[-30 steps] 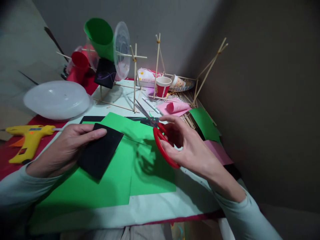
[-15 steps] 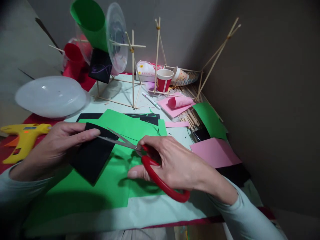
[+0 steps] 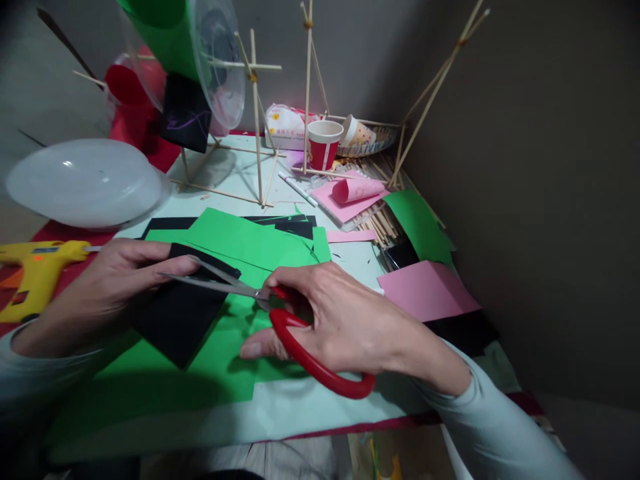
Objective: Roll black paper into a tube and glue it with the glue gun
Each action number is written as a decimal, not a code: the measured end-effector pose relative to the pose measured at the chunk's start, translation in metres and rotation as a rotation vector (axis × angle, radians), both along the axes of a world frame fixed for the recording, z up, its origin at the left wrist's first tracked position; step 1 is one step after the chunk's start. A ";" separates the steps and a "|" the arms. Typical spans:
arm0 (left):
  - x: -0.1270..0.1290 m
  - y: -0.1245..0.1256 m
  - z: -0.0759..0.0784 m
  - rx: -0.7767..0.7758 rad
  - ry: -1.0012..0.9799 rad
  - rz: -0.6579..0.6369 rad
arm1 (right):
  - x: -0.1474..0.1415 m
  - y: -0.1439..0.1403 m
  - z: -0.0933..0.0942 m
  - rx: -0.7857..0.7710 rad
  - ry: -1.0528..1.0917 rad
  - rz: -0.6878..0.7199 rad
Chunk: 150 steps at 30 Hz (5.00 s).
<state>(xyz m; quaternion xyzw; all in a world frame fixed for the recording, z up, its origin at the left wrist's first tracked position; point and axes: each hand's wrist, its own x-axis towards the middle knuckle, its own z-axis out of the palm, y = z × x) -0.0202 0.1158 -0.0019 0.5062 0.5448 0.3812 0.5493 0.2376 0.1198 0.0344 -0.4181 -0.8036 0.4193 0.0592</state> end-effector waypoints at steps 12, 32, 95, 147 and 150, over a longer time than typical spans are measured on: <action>0.002 0.001 -0.002 0.016 0.021 0.011 | 0.002 -0.001 -0.005 0.008 0.019 -0.012; 0.003 0.000 0.001 0.059 -0.013 0.073 | 0.007 0.000 -0.014 0.210 -0.015 -0.068; 0.010 0.003 -0.007 0.049 0.141 -0.023 | 0.004 0.004 -0.032 0.167 -0.007 -0.038; 0.004 0.004 -0.002 -0.030 0.182 -0.327 | 0.004 0.001 -0.029 0.143 -0.068 0.068; 0.001 0.005 -0.003 -0.031 0.185 -0.388 | 0.006 0.000 -0.030 0.116 -0.061 0.089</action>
